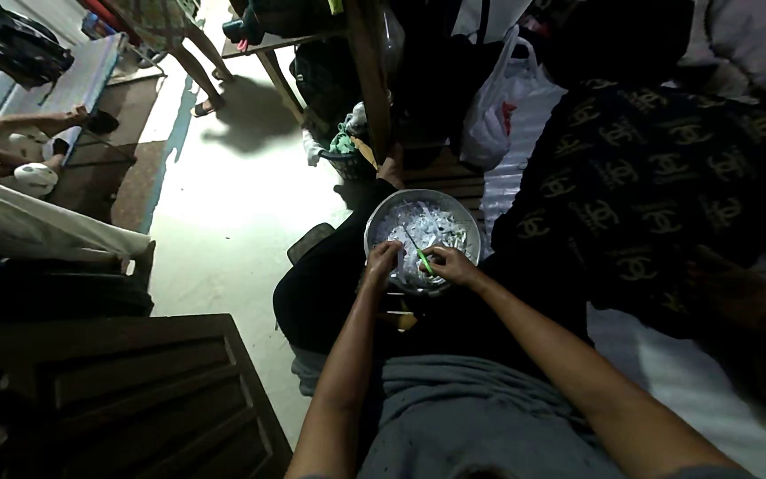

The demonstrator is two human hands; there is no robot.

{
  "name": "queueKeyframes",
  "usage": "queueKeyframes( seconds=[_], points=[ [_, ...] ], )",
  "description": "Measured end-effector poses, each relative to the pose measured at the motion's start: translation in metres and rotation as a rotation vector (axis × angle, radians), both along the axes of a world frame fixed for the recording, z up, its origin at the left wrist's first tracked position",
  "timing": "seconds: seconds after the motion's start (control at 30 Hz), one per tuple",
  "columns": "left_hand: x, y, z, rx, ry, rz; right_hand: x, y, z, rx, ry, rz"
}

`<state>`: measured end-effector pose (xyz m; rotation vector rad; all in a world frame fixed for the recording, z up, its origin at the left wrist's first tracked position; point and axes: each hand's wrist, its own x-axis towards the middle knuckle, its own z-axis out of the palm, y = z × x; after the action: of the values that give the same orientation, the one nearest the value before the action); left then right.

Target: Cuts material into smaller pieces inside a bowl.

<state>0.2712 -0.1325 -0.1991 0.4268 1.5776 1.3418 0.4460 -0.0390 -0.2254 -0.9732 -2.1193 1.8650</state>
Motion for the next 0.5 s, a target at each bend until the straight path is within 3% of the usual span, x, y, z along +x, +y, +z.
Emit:
queueKeyframes(
  seconds=[0.13,0.5],
  points=[
    [-0.0007,0.0008,0.0012,-0.002,-0.020,0.025,0.0003,-0.0003,0.0030,-0.071,0.019,0.046],
    [0.0009,0.0005,0.0014,0.002,-0.003,-0.006,-0.0009,-0.0023,0.0030,-0.019,0.026,0.027]
  ],
)
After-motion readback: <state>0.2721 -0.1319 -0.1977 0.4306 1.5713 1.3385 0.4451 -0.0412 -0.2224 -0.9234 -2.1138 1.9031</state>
